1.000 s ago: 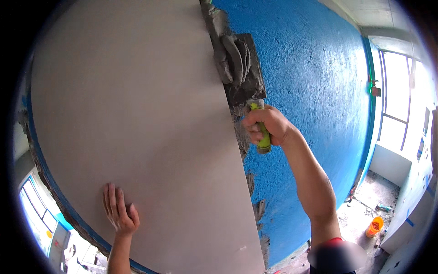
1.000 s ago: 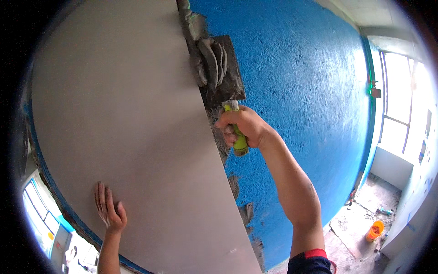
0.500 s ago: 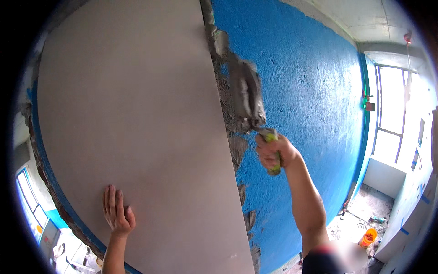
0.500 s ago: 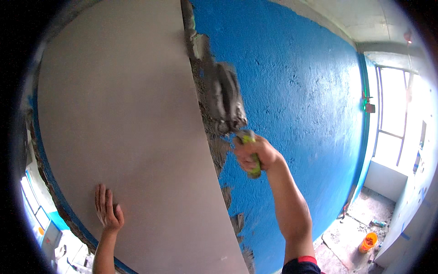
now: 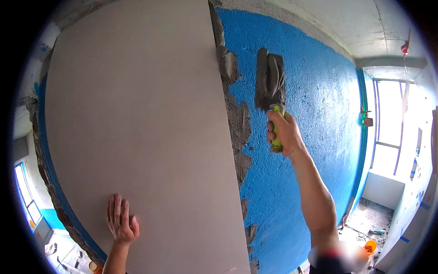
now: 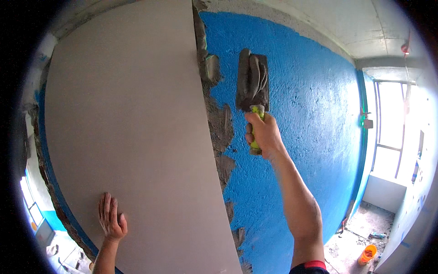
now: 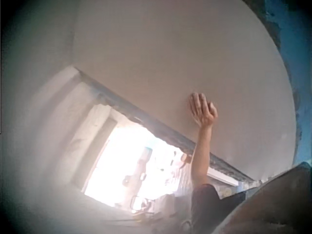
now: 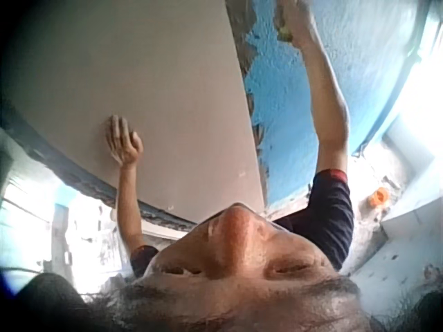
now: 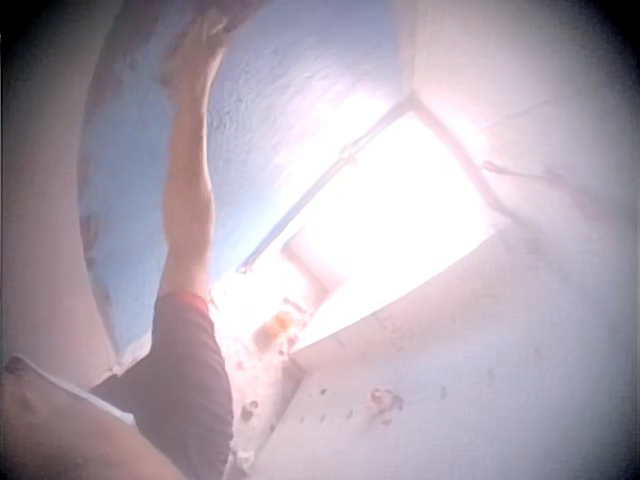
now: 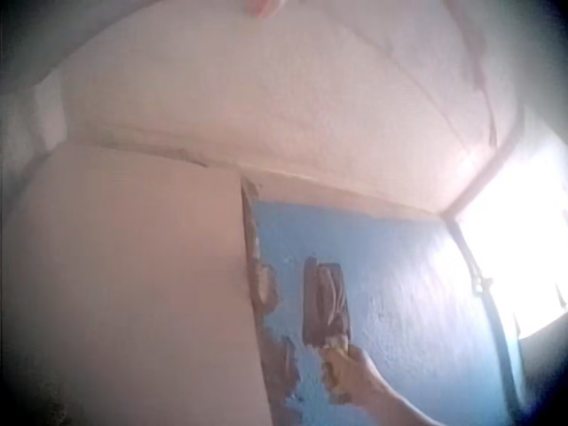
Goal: The person applies mortar to a wall and the back of a large tile using a trowel, then presses the tile against the wall.
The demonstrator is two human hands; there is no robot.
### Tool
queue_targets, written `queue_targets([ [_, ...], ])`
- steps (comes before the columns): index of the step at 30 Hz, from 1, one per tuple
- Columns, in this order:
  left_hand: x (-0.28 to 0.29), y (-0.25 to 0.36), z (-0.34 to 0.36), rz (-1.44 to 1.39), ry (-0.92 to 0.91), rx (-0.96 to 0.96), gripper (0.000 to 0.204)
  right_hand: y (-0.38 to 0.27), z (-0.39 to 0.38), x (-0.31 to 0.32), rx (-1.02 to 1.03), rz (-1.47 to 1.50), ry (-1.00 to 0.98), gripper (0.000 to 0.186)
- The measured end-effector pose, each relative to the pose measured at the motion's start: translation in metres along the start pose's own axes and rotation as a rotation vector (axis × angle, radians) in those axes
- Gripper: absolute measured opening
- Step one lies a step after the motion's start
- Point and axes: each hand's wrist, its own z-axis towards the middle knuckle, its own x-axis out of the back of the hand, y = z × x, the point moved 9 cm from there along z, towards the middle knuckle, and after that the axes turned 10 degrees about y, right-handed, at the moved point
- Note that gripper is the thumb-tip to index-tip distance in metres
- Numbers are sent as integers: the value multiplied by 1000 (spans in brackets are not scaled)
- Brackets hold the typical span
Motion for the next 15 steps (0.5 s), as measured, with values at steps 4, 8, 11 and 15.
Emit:
queue_targets([
  [4, -4, 3, 6, -27, 29, 0, 51, -11, 23, -12, -11, 8, -15, 20],
  [8, -5, 0, 1, -43, 28, 30, 50, -36, 42, -48, 29, -66, -92, 20],
  [11, -4, -3, -4, -33, 14, 41, 50, -47, 38, -73, 43, -124, -144, 19],
  [15, -1, 0, 4, -33, 27, 31, 50, -40, 34, -84, -39, -28, -209, 18],
])
